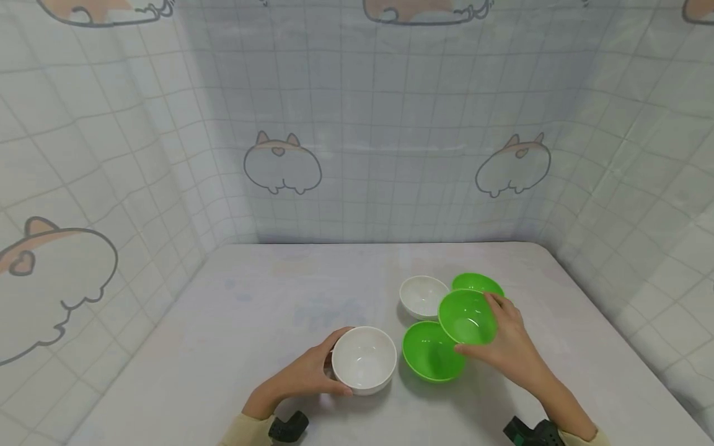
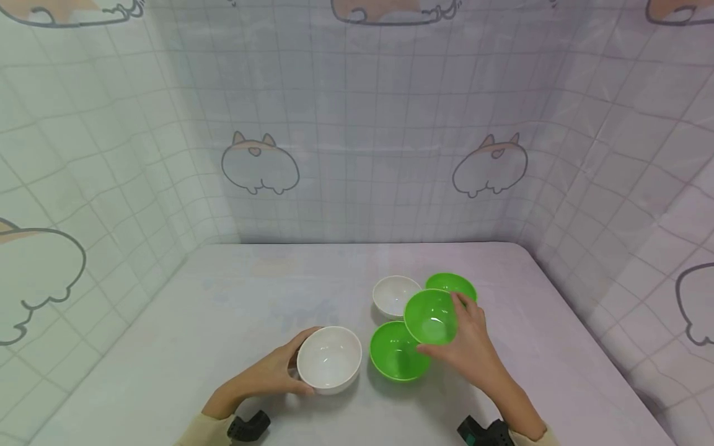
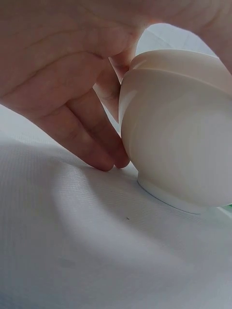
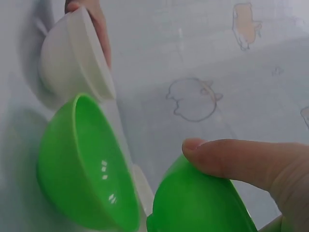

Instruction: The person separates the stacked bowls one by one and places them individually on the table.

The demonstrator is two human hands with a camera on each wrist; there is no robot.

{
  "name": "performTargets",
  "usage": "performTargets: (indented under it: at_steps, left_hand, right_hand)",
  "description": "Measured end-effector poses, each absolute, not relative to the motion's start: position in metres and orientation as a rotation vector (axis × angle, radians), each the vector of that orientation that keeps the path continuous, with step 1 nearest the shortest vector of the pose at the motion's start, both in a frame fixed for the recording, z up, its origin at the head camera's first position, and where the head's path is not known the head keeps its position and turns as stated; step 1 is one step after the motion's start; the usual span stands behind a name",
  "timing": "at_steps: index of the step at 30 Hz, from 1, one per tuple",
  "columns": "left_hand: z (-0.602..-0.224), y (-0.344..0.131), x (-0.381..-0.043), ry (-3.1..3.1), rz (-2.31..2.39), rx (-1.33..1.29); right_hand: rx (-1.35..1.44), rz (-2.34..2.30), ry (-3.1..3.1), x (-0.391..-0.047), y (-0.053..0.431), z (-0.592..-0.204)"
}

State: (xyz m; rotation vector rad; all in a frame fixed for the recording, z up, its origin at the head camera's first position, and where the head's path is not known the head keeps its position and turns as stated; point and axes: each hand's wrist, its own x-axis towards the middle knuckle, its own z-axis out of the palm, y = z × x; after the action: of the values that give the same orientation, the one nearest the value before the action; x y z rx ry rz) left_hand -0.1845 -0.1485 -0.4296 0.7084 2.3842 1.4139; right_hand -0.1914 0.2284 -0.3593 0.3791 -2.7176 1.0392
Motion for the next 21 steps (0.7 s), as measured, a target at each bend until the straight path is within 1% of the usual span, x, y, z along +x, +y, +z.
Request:
performTargets:
  at_steps: [9, 21]
  left_hand:
    - [-0.431, -0.149, -0.186, 2.353, 1.44, 0.725]
    - [-0.433, -0.151, -0.185, 2.397, 1.4, 0.762]
  right_hand:
    - [0.332, 0.995, -2.703, -0.189, 0.249, -0.375]
    - [0.252, 0.999, -2.687, -0.19, 0.261, -0.402]
